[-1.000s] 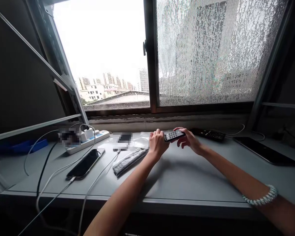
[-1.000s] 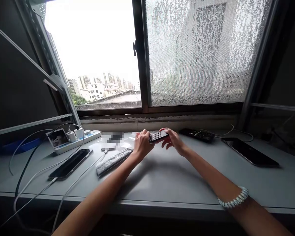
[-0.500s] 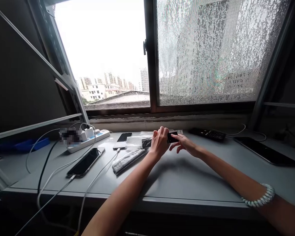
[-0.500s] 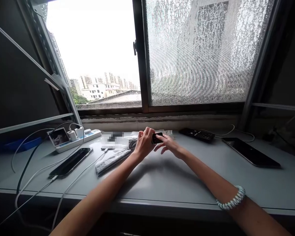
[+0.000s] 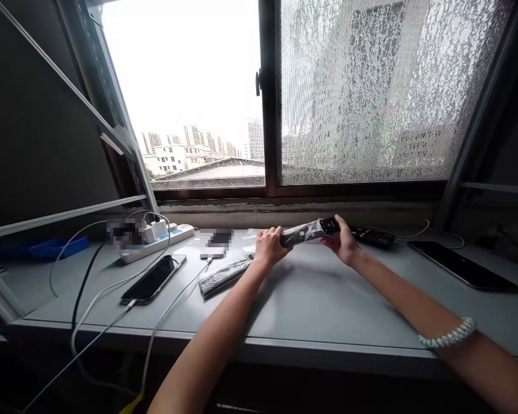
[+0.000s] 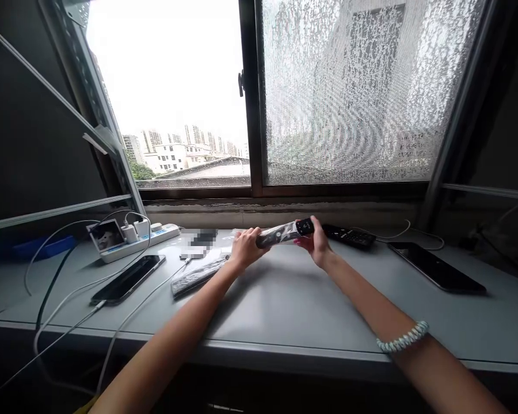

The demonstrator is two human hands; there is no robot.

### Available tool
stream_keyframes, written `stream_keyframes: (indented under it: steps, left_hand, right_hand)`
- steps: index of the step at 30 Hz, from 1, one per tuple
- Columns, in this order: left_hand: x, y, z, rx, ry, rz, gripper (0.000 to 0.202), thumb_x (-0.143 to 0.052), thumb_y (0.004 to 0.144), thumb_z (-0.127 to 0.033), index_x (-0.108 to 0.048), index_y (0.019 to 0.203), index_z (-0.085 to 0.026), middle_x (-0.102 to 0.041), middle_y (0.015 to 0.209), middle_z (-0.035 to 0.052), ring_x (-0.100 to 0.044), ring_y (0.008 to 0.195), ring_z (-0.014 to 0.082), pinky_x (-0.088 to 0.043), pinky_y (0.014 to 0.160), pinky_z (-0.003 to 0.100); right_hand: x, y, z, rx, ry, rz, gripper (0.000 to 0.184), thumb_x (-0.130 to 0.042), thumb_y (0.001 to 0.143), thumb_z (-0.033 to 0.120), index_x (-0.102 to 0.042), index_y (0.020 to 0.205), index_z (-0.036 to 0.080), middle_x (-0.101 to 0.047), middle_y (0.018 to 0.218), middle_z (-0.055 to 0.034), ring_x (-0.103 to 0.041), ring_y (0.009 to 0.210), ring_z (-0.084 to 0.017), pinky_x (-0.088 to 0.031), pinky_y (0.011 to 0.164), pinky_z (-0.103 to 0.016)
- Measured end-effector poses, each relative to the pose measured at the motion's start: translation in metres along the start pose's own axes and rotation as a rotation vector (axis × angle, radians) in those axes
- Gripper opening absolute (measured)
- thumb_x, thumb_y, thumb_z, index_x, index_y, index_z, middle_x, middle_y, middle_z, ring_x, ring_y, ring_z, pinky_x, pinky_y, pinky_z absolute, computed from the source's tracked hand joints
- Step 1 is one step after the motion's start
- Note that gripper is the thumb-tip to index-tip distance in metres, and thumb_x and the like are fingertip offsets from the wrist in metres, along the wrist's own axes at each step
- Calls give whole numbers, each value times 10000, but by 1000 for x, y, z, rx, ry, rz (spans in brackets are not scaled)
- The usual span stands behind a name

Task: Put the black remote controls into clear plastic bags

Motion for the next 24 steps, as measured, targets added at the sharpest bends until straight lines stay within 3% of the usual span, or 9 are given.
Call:
stream_keyframes:
  steps: [3,5,9,11,15,19,24]
  left_hand:
    - [0,2,7,-3,-21,-8,357,-545,766,-519,-531,939,-208,-618,904,33,-574,869,203,-364,796,313]
    - [1,2,9,6,-49,-15,357,-534,775,-539,-538,931,-218,-617,895,20,-578,843,189,-371,768,289]
    - [6,1,12,87,-136,-89,326,-542,787,-512,-541,961,-236,-589,911,4,-572,818,168,-381,692,246]
    - [10,0,12,108,-166,-120,302,-522,807,-498,-546,963,-241,-570,923,4,-566,812,159,-384,677,239]
    - [14,0,9,84,-146,-108,294,-519,804,-508,-563,929,-245,-550,918,7,-555,805,160,-391,703,250]
    - [14,1,5,37,-92,-71,371,-520,770,-572,-571,922,-238,-533,908,17,-558,796,169,-398,736,271]
    - [11,0,-2,-39,-63,-13,447,-488,748,-636,-581,910,-231,-508,936,29,-572,739,169,-414,684,273]
  right_hand:
    - [5,2,5,-37,201,-37,332,-316,897,381,-568,802,187,-617,591,-15,-592,507,-108,-448,402,-181]
    - [4,1,7,-95,258,18,255,-358,893,337,-547,799,193,-614,595,-4,-603,538,-95,-452,408,-152]
    - [1,-2,5,-233,204,210,279,-324,916,399,-520,936,202,-665,791,-42,-625,588,-97,-473,405,-150]
    - [1,-1,2,-267,177,232,280,-323,920,412,-509,950,204,-671,836,-43,-623,572,-90,-471,392,-145]
    - [5,3,-2,-239,137,164,210,-399,910,353,-536,842,209,-641,656,15,-603,522,-81,-454,373,-138]
    - [9,6,-5,-147,21,171,90,-530,847,278,-589,906,245,-634,674,37,-596,522,-74,-443,374,-130]
    - [13,8,-11,-123,-144,236,276,-685,691,178,-616,944,265,-604,659,52,-532,482,-47,-436,401,-112]
Point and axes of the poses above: each hand's wrist, its own y-axis towards the middle knuckle, its own x-axis out of the back of the hand, z = x × y, the point moved 2 cm from there along y, towards the middle knuckle
